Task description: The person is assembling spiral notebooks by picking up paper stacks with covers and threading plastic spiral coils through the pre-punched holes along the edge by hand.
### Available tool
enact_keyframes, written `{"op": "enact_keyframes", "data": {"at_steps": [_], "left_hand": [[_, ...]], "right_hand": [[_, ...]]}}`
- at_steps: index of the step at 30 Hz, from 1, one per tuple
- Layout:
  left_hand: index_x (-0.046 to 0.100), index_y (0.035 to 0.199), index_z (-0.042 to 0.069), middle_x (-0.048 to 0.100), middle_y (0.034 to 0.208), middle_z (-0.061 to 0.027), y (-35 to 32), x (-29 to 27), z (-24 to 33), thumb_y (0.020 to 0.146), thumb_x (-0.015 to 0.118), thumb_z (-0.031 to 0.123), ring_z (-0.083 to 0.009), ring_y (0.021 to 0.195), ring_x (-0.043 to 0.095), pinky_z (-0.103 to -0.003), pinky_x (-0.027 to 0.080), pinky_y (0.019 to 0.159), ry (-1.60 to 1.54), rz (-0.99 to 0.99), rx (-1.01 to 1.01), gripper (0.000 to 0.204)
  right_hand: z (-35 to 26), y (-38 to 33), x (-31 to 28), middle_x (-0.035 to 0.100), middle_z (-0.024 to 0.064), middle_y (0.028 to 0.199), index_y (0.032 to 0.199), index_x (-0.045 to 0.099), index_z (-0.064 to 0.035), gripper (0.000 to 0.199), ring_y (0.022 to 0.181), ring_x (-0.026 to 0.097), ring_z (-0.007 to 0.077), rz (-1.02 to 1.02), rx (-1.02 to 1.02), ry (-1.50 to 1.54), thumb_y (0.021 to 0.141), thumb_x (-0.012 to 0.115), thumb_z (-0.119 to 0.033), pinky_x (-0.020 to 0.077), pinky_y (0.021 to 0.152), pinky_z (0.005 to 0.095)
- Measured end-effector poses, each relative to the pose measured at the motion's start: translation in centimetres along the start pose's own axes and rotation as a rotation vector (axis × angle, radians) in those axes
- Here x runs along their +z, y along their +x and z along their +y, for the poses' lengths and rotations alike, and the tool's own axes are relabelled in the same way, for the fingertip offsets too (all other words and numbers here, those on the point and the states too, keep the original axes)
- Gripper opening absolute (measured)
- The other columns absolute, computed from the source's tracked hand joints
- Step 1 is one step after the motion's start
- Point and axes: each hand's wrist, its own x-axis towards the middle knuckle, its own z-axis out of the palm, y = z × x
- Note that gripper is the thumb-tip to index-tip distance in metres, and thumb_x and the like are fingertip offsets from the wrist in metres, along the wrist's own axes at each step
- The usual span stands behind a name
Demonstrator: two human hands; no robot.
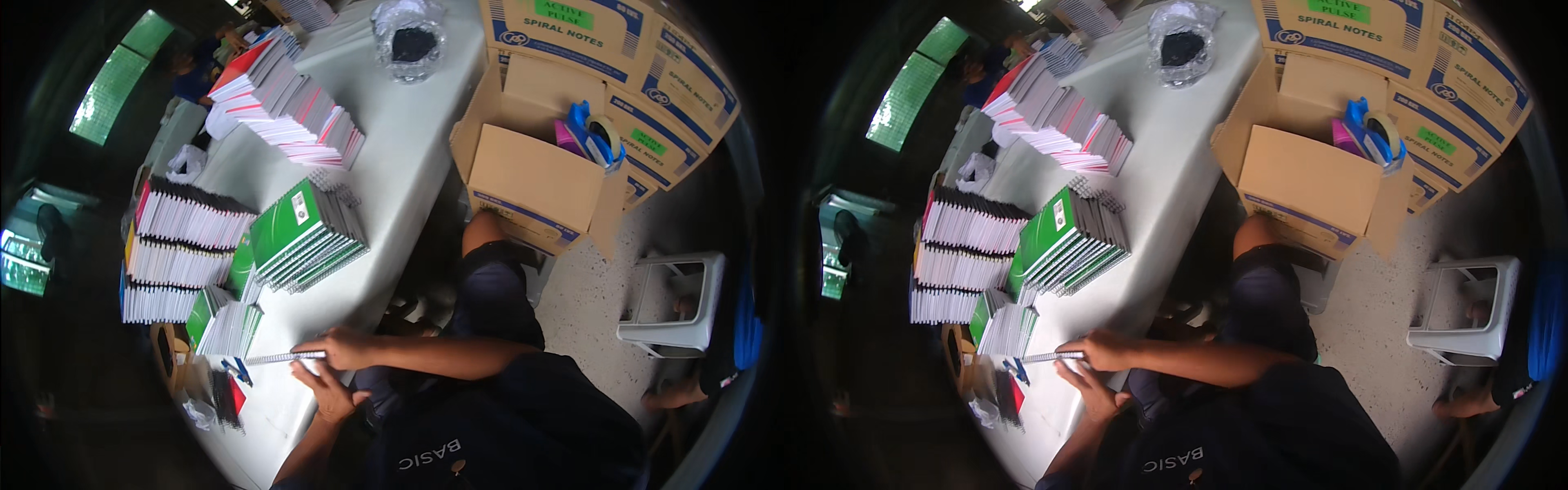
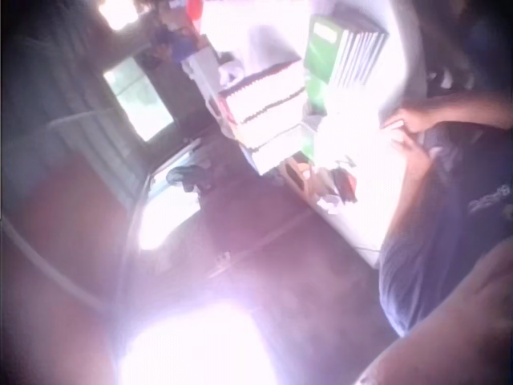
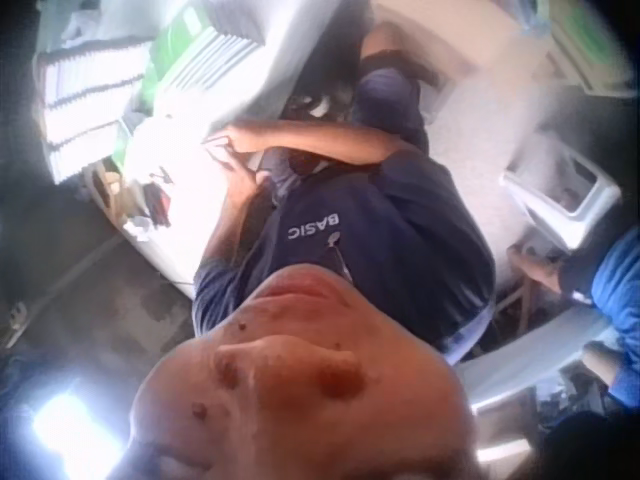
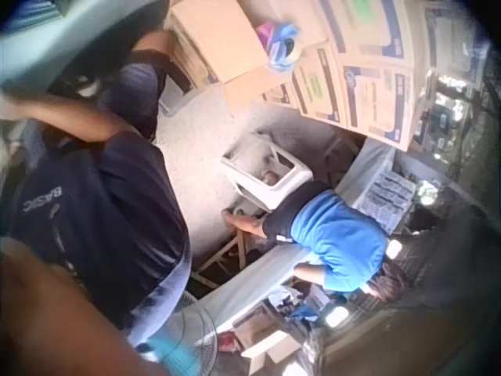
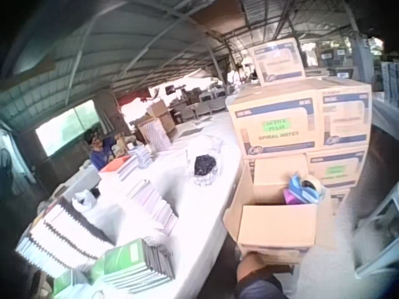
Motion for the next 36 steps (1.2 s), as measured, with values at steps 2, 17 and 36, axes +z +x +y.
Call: {"op": "enact_keyframes", "data": {"at_steps": [2,17,36], "left_hand": [[0.008,0.143,-0.004,0.002,0.146,-0.0318,3.4,-2.4,-0.5,0.082,0.026,0.075,-0.0526,0.134,0.002,-0.065,0.005,0.104,0.197,0.145,0.154,0.101],[0.051,0.122,0.01,0.051,0.119,-0.0103,13.0,-6.1,-0.1,0.08,0.066,0.025,-0.0299,0.118,0.044,-0.045,0.029,0.095,-0.084,-0.127,0.015,0.047],[0.061,0.097,0.006,0.057,0.095,-0.0075,16.6,-7.4,-2.1,0.081,0.066,0.021,-0.026,0.091,0.052,-0.035,0.035,0.077,-0.331,-0.296,0.093,0.022]], "right_hand": [[0.5,-0.4,-0.4,0.065,0.0188,0.093,0.116,0.061,-0.0149,0.044,0.084,0.064,0.0342,-0.024,-0.024,-0.051,0.075,0.056,0.001,0.0495,0.075,0.0411],[3.0,2.0,-2.8,0.065,0.0203,0.081,0.103,0.064,-0.0025,0.023,0.075,0.064,0.0356,0.003,0.041,0.082,0.082,0.064,-0.012,0.0474,0.067,0.0386],[2.1,1.9,-3.3,0.06,0.0226,0.071,0.093,0.063,-0.0004,0.035,0.066,0.06,0.0372,-0.005,0.123,-0.024,0.086,0.061,-0.035,0.0444,0.062,0.0427]]}}
